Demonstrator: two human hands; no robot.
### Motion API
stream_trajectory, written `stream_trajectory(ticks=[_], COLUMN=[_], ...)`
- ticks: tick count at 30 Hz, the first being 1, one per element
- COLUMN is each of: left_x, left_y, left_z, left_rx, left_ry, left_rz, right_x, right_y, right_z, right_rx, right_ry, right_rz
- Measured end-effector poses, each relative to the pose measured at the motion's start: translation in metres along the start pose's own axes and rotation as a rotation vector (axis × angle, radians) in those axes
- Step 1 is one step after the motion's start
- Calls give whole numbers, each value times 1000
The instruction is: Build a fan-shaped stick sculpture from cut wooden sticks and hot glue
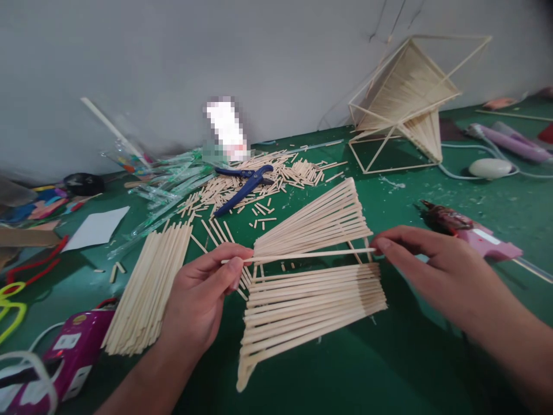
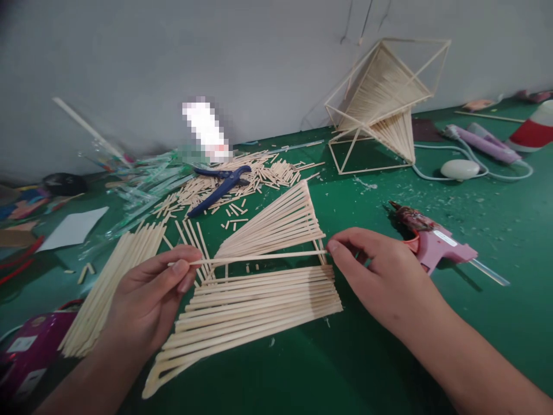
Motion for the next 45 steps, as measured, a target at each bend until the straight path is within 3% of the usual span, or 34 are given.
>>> stream_trajectory(ticks=[9,14,26,33,38,45], left_x=[0,2,7,26,28,32], left_y=[4,8,-6,3,3,4], left_z=[0,-1,-6,-13,-14,-12], left_rx=[-57,-85,-80,-131,-203,-307], left_ry=[9,3,60,267,398,462], left_rz=[40,99,346,695,798,879], right_x=[-1,-3,3,2,8,11], right_y=[-1,1,3,3,5,4], right_z=[-1,1,2,1,4,3], right_rx=[-100,-142,-155,-235,-242,-231], right_ry=[77,36,8,79,71,62], right_rz=[54,39,6,-44,-48,-49])
Point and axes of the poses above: each hand's wrist, its own z-axis towards the middle knuckle, its own y-axis out of the palm, x = y × z, the point moved 4 cm from there along z, towards the middle knuckle, and after that the axes turned 3 degrees about -x, right-handed, at the moved point
